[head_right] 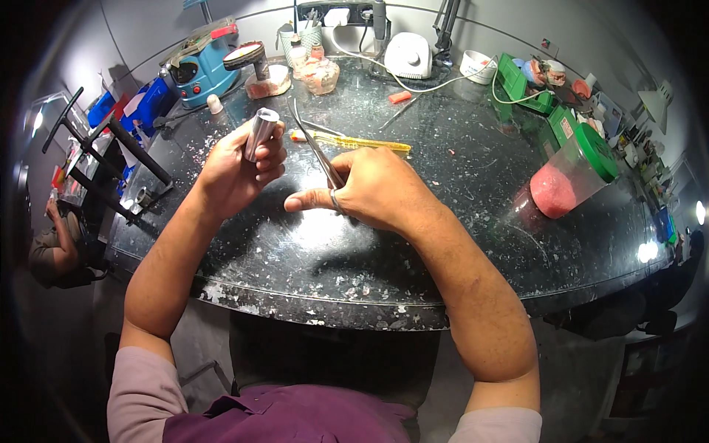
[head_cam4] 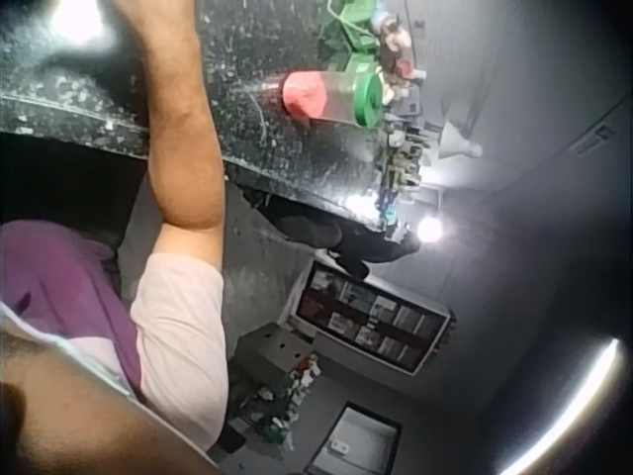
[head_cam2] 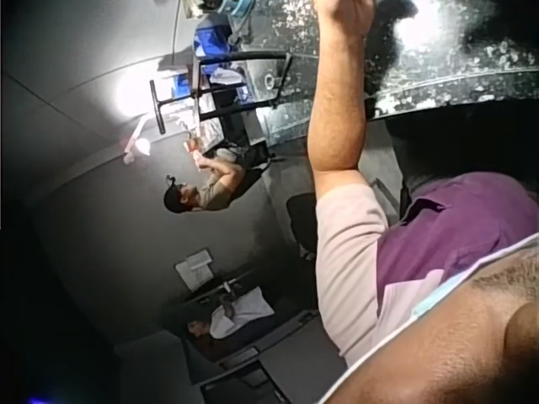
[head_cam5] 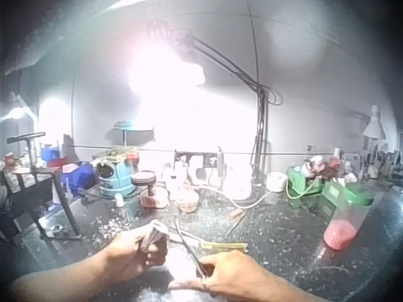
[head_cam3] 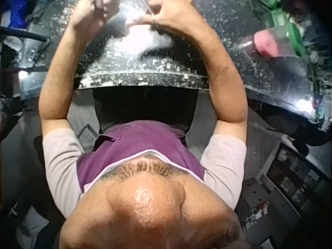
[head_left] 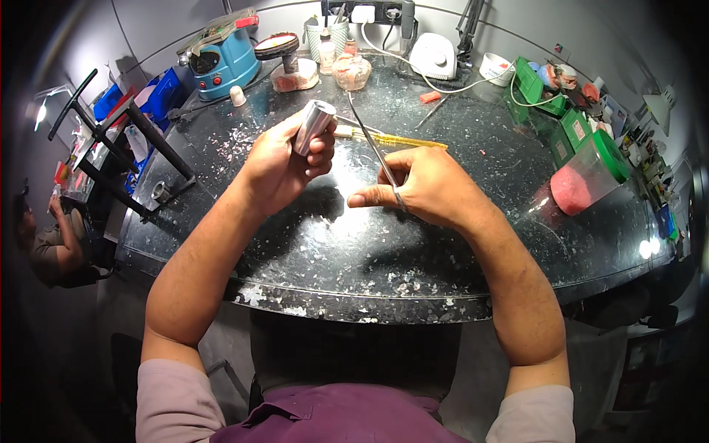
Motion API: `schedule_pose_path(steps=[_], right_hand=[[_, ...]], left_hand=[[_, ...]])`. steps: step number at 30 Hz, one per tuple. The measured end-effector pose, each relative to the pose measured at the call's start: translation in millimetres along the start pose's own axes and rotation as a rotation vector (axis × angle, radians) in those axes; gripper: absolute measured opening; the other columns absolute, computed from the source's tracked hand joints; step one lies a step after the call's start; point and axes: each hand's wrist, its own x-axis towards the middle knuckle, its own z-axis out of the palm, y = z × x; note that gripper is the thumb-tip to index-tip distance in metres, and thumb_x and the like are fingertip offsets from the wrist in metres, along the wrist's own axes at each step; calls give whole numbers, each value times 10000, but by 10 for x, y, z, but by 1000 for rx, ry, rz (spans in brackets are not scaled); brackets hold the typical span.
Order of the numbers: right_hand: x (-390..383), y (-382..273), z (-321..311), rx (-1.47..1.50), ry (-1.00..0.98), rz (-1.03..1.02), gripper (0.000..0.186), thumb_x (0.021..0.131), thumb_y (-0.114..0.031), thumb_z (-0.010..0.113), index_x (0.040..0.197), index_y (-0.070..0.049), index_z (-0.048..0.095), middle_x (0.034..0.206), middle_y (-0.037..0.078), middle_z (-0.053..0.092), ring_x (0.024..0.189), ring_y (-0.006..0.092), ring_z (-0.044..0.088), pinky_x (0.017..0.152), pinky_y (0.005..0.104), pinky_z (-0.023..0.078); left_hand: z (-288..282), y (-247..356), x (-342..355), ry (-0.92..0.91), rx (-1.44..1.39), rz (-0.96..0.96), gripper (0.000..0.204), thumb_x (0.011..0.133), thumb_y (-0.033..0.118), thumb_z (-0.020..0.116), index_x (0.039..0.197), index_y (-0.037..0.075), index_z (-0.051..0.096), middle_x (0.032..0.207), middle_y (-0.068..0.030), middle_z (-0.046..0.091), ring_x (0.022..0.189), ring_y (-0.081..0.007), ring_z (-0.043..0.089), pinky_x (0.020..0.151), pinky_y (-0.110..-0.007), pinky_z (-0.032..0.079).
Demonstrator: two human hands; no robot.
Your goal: The person uses scissors to cut a strip of white liner material and fits it inside a metal casting ring on a laboratory bench.
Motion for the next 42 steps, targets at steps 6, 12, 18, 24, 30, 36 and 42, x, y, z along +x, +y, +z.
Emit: schedule_pose_path(steps=[6,12,18,24,30,36,42], right_hand=[[37,86,65,-123,50,-76,773,630,-770,760,744,-18,621,735,133,643,728,260,638,689,384,498],[14,16,49,-109,23,0,893,642,-776,744,1093,-15,630,815,136,659,788,269,665,725,378,513],[2,-24,47,-24,6,73,1025,661,-786,722,1329,-38,511,725,107,653,758,245,687,728,369,522],[10,-19,42,-9,36,78,1117,689,-776,710,1472,-61,361,652,81,649,742,235,708,729,363,528],[15,0,67,-29,43,54,1116,709,-767,702,1523,-103,326,664,113,651,747,247,704,731,371,531],[-30,-70,34,-5,31,-24,967,755,-678,736,1501,-158,405,643,99,642,674,212,688,689,342,516],[-39,-51,69,160,-17,-66,910,764,-602,774,1494,-188,422,626,84,636,615,175,667,651,309,499]], left_hand=[[50,82,-35,-283,-245,-72,550,990,582,403,732,105,496,531,53,330,529,-105,318,495,-248,295],[106,82,-51,-303,-238,4,389,951,430,402,793,86,488,631,11,398,631,-140,373,569,-275,338],[-20,40,8,-226,-180,85,310,951,356,357,836,86,458,748,-25,385,704,-160,375,634,-308,364],[14,38,-8,-48,-218,155,283,914,363,409,890,92,490,872,-29,443,803,-175,438,699,-327,384],[-39,63,-17,-12,-138,205,190,857,280,427,850,95,467,822,-39,479,757,-165,426,640,-299,365],[17,58,-35,-85,103,218,177,821,245,413,751,84,438,670,-23,418,631,-139,373,574,-278,321],[2,20,-53,-158,198,262,324,971,337,459,773,82,490,684,21,420,596,-84,340,555,-245,283]])
